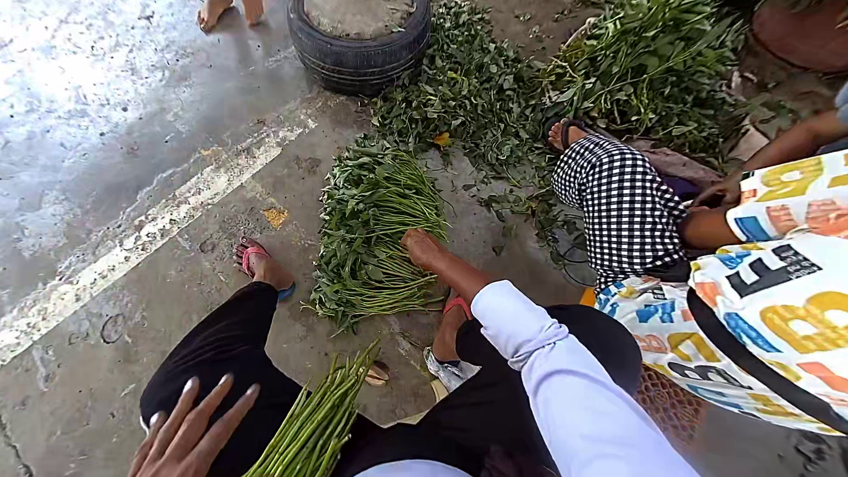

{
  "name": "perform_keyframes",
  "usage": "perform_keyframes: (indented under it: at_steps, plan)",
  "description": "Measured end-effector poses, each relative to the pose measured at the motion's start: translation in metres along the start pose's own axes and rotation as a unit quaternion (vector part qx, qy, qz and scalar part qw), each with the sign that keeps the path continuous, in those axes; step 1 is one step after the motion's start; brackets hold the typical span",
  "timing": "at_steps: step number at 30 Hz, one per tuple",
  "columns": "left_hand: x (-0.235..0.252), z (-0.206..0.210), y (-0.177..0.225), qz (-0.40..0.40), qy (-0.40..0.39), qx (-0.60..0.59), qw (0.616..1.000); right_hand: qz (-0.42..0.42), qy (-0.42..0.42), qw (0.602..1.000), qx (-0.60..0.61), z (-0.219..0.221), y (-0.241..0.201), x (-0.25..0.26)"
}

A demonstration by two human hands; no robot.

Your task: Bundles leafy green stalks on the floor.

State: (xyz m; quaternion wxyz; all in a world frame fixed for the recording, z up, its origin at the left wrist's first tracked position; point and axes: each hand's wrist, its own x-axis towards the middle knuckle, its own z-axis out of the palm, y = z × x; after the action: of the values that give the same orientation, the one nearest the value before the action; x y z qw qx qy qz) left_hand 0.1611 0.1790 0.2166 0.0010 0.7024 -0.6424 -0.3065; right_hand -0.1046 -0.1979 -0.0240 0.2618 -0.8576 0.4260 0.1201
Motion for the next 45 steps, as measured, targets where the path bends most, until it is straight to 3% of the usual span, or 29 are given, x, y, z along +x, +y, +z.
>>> perform_keyframes:
  at_steps: [2, 4, 6, 8, 10, 12, 15, 18, 21, 25, 28, 32, 35, 40, 45]
  plan:
    - [0.068, 0.003, -0.006, 0.058, 0.035, -0.097, 0.993, 0.025, 0.016, 0.999, 0.033, 0.008, 0.004, 0.018]
    - [0.139, 0.015, -0.002, 0.056, -0.025, -0.233, 0.971, 0.034, 0.041, 0.997, 0.052, 0.021, 0.009, 0.035]
    - [0.204, 0.028, 0.012, 0.021, -0.111, -0.403, 0.908, 0.026, 0.066, 0.996, 0.052, 0.036, 0.013, 0.048]
    - [0.254, 0.044, 0.021, -0.044, -0.163, -0.545, 0.821, 0.004, 0.079, 0.997, 0.025, 0.045, 0.014, 0.056]
    - [0.289, 0.058, 0.020, -0.114, -0.166, -0.629, 0.751, -0.014, 0.099, 0.995, -0.022, 0.052, 0.016, 0.061]
    - [0.312, 0.072, 0.011, -0.157, -0.141, -0.663, 0.719, -0.019, 0.105, 0.993, -0.045, 0.056, 0.022, 0.064]
    - [0.329, 0.087, -0.004, -0.197, -0.091, -0.678, 0.702, -0.018, 0.095, 0.994, -0.041, 0.057, 0.025, 0.065]
    - [0.341, 0.102, -0.014, -0.247, -0.040, -0.691, 0.678, -0.044, 0.079, 0.995, 0.045, 0.054, 0.005, 0.047]
    - [0.352, 0.109, -0.015, -0.216, -0.013, -0.713, 0.667, -0.111, 0.021, 0.987, 0.110, 0.050, -0.029, 0.014]
    - [0.355, 0.111, -0.010, -0.184, 0.042, -0.718, 0.669, -0.193, 0.031, 0.960, 0.202, 0.059, -0.032, 0.000]
    - [0.354, 0.109, -0.013, -0.186, 0.060, -0.733, 0.651, -0.110, 0.090, 0.966, 0.217, 0.054, -0.006, 0.019]
    - [0.356, 0.114, -0.014, -0.208, 0.045, -0.736, 0.643, 0.041, 0.178, 0.979, 0.095, 0.052, 0.039, 0.059]
    - [0.357, 0.118, -0.015, -0.212, 0.036, -0.741, 0.636, 0.074, 0.196, 0.977, 0.021, 0.054, 0.054, 0.075]
    - [0.360, 0.123, -0.015, -0.218, 0.012, -0.749, 0.625, -0.006, 0.231, 0.972, 0.031, 0.060, 0.038, 0.064]
    - [0.360, 0.131, -0.010, -0.224, -0.002, -0.752, 0.620, -0.121, 0.173, 0.965, 0.156, 0.072, -0.022, 0.019]
